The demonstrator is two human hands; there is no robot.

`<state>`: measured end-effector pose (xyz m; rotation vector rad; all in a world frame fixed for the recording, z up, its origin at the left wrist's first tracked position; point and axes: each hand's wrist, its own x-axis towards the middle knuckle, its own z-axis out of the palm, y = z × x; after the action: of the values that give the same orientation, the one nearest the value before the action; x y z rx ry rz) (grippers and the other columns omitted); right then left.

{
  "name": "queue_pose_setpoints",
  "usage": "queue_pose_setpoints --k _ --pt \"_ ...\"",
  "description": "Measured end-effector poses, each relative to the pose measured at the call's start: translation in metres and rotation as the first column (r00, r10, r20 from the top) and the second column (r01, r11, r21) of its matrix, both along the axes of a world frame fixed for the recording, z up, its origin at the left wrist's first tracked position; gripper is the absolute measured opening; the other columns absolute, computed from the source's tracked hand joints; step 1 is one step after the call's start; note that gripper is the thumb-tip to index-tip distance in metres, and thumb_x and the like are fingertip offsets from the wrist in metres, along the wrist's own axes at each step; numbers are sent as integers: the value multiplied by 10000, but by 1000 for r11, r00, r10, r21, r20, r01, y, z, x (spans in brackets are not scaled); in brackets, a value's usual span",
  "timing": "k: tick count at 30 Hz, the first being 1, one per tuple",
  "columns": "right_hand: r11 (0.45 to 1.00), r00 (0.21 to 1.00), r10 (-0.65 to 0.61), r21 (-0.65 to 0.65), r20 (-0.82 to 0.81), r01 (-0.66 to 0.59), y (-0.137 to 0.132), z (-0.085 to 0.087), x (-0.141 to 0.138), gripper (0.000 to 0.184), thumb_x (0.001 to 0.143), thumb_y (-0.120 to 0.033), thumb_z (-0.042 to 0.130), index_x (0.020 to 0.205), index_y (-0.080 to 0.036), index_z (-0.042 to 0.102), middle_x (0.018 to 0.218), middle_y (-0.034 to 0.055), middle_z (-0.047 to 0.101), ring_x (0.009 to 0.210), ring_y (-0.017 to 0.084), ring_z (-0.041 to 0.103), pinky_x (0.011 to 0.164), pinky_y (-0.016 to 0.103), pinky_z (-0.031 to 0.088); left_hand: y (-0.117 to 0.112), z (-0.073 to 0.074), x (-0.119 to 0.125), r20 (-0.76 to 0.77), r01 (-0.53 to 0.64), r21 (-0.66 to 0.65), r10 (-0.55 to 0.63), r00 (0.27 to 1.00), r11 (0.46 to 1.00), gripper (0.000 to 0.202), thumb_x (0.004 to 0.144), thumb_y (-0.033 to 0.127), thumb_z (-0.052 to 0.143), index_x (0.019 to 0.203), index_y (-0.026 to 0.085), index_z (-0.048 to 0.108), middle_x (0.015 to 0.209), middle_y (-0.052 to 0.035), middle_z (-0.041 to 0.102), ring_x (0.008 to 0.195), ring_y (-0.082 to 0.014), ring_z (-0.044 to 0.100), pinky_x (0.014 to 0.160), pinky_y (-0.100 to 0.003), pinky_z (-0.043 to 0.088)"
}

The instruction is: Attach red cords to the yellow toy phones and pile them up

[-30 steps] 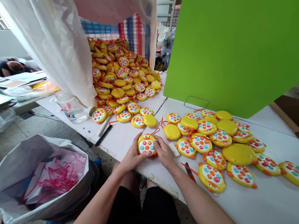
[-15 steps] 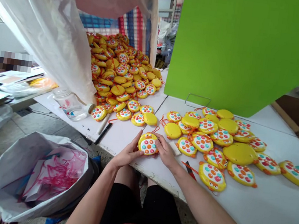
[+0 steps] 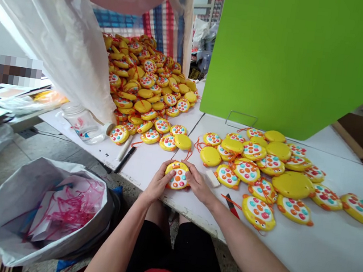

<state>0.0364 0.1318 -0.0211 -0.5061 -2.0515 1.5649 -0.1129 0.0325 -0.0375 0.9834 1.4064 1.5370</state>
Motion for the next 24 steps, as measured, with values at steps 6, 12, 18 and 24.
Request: queue_pose_setpoints --k 6,12,18,24 --pt "1000 1000 -5 -7 6 5 2 -6 -1 517 905 -437 485 1378 -247 396 1309 72 521 1097 219 550 897 359 489 -5 3 1 -16 75 71 -74 997 995 609 865 461 545 1387 223 341 1342 -106 491 1198 -257 507 1022 -409 414" --pt "1000 1000 -2 -3 -12 1 5 -9 -2 519 914 -462 469 1372 -230 395 1352 80 495 1198 220 497 1005 372 421 -5 6 8 -69 66 71 -61 996 995 1103 622 314 823 1470 272 120 1390 -122 433 1186 -283 519 996 -422 440" --pt "1000 1000 3 -9 -29 -3 3 -3 0 508 948 -519 349 1365 -235 418 1367 75 487 1231 218 472 1047 386 382 -5 11 11 -87 53 32 -50 995 998 910 731 345 737 1455 255 193 1349 -106 467 1136 -252 540 981 -411 449" --pt "998 999 46 -49 18 -45 1 -2 1 548 918 -528 425 1388 -248 388 1269 75 558 1123 230 547 936 386 481 -3 8 8 -85 -46 25 48 995 999 497 885 434 510 1315 204 409 1270 -84 512 1141 -229 519 1005 -381 417"
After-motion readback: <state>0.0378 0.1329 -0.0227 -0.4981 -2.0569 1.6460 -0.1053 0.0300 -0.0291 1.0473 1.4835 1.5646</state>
